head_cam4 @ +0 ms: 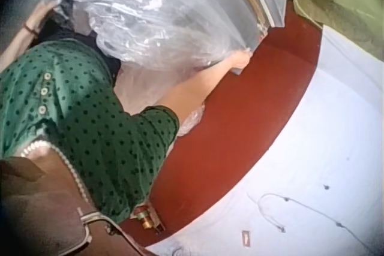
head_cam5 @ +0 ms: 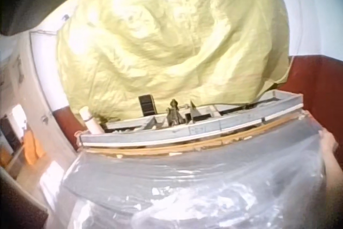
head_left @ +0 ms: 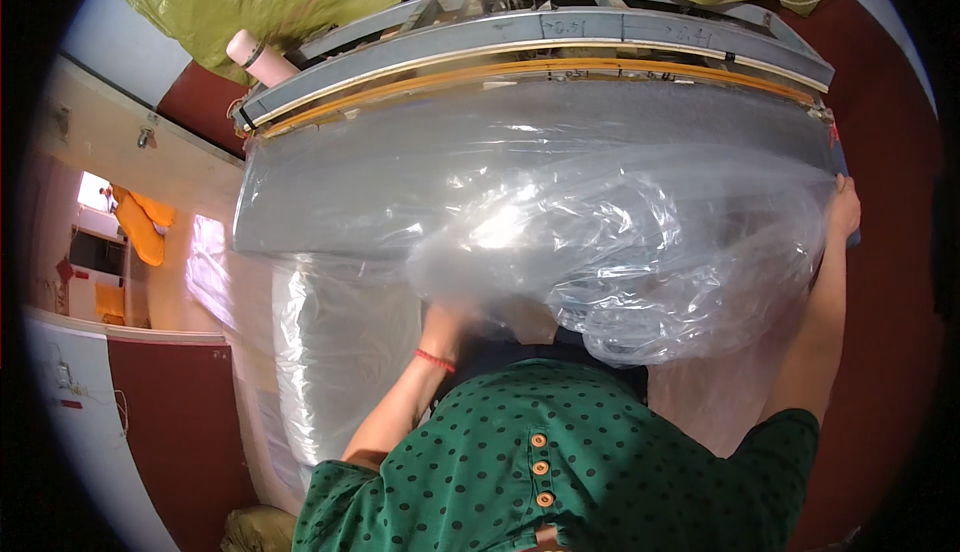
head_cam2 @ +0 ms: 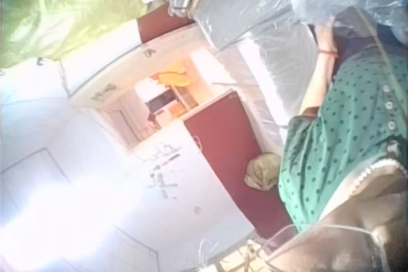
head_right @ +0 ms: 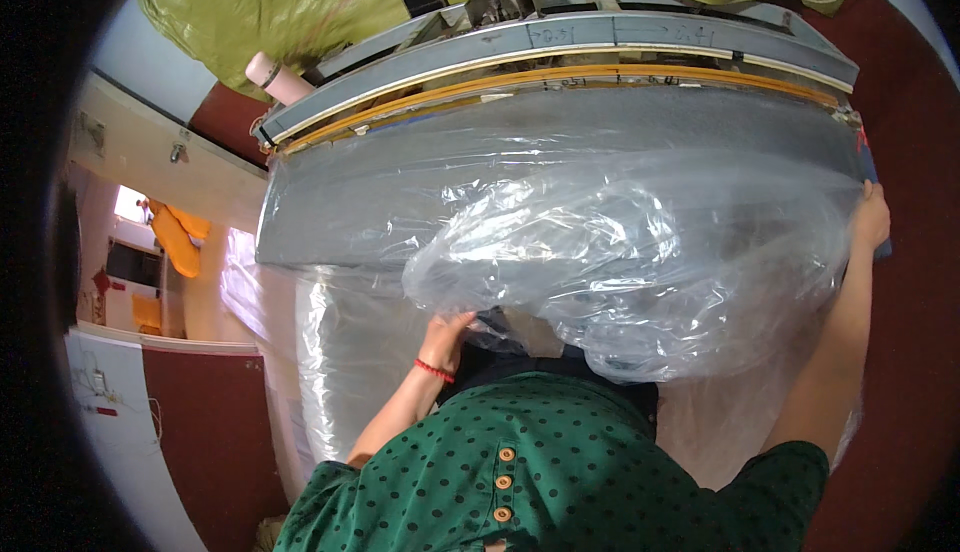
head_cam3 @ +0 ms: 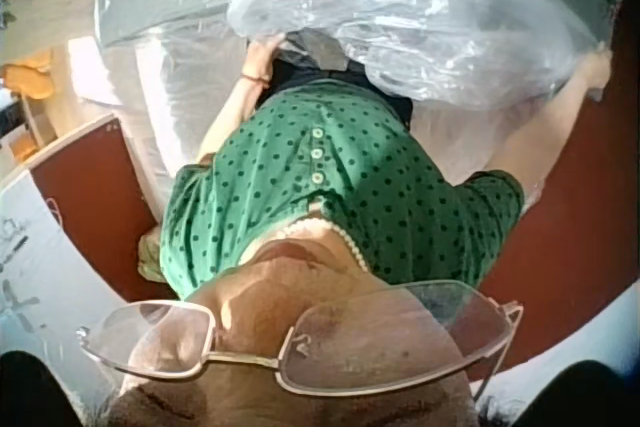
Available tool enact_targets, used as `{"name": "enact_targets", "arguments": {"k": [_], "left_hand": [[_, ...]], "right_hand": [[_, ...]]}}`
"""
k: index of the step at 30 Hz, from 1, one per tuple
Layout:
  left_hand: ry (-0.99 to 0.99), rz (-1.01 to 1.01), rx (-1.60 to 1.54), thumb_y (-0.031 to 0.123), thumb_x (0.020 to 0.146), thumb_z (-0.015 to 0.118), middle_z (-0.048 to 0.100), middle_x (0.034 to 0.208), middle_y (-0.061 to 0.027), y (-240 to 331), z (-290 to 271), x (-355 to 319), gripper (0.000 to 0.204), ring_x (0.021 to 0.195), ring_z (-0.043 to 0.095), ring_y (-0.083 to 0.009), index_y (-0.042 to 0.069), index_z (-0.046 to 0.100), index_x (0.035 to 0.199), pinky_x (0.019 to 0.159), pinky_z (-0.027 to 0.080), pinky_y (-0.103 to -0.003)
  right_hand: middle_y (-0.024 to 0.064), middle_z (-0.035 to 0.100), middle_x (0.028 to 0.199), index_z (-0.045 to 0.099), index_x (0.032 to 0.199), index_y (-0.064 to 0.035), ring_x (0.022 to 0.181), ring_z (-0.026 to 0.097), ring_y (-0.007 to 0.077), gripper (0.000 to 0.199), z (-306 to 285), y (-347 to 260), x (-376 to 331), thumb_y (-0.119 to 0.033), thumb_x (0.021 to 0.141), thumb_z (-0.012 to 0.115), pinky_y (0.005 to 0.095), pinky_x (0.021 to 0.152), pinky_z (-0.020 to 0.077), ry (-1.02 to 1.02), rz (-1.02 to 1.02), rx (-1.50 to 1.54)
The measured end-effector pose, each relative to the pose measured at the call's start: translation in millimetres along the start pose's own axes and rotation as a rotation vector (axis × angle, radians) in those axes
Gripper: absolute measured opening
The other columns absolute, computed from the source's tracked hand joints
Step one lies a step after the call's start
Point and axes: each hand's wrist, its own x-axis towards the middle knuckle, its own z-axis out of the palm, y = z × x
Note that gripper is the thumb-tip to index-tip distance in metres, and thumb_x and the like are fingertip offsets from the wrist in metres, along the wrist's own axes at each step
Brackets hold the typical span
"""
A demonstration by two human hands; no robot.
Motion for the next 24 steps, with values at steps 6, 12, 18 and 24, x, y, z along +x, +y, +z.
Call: {"name": "enact_targets", "arguments": {"k": [6, 12, 18, 24], "left_hand": [[0.739, 0.679, 0.524, -0.004, 0.067, 0.048, 0.050, 0.084, -0.0034, 161, -123, -11, 0.023, 0.062, 0.045, -0.0085, 0.004, 0.054, 0.088, 0.051, 0.039, -0.022], [0.823, 0.759, 0.857, -0.002, 0.071, 0.051, 0.057, 0.088, -0.0053, 358, -288, -65, 0.029, 0.073, 0.050, -0.0118, 0.003, 0.054, 0.099, 0.066, 0.040, -0.022], [0.155, 1.439, 1.923, 0.012, 0.071, 0.057, 0.048, 0.116, -0.0128, 279, -103, -3, 0.040, 0.109, 0.044, -0.0313, 0.012, 0.052, 0.111, 0.089, 0.038, -0.040], [0.218, 0.518, 1.559, 0.030, 0.079, 0.056, 0.028, 0.134, -0.0191, 168, -252, 94, 0.064, 0.126, 0.022, -0.0351, 0.003, 0.029, 0.130, 0.102, 0.022, -0.037]], "right_hand": [[0.0206, 0.059, 0.085, 0.051, 0.091, -0.0083, 0.082, 0.054, 0.0407, 0.040, 3, 16, 2, -0.043, 0.088, 0.032, 0.0486, 0.065, 0.0411, 0.005, -0.016, -0.020], [0.0204, 0.058, 0.086, 0.051, 0.091, -0.0077, 0.082, 0.054, 0.0400, 0.039, 4, -2, 5, -0.042, 0.088, 0.033, 0.0477, 0.065, 0.0409, -0.048, -0.025, 0.021], [0.0197, 0.058, 0.087, 0.052, 0.094, -0.0076, 0.084, 0.054, 0.0393, 0.040, -8, 6, 1, -0.042, 0.088, 0.033, 0.0461, 0.067, 0.0403, -0.069, 0.039, 0.055], [0.0196, 0.058, 0.088, 0.053, 0.096, -0.0073, 0.083, 0.054, 0.0389, 0.038, -8, -11, -4, -0.039, 0.089, 0.033, 0.0445, 0.067, 0.0401, -0.052, 0.013, 0.110]]}}
